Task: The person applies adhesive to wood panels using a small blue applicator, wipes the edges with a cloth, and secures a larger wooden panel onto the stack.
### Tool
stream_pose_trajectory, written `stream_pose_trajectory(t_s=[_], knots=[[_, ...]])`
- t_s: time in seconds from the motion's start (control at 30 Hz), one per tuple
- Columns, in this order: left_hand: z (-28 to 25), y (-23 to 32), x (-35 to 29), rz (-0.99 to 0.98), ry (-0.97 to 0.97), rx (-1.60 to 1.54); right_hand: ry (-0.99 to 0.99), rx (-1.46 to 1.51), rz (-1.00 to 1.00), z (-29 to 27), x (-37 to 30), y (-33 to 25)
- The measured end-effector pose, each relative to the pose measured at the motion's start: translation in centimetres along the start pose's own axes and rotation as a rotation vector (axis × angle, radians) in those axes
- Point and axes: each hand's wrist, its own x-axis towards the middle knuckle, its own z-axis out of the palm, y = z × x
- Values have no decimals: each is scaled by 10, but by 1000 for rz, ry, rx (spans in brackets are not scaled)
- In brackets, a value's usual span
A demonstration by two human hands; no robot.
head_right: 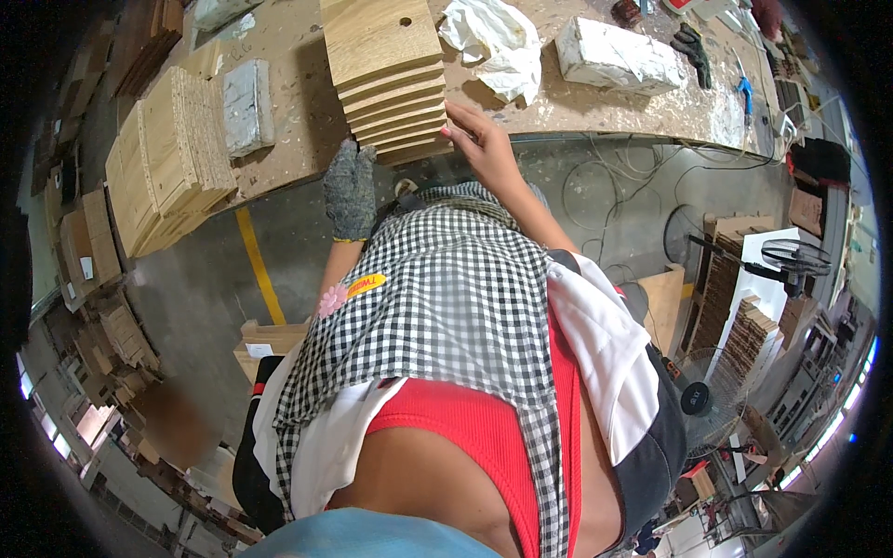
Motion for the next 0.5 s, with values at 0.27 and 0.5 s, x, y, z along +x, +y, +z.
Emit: stream_pose_trajectory(t_s=[0.27, 0.5], knots=[[1, -7, -5, -157, 3, -295, -104, 272, 77, -17, 0, 24], [-3, -9, -1, -149, -79, -255, -98, 242, 93, -7, 0, 14]])
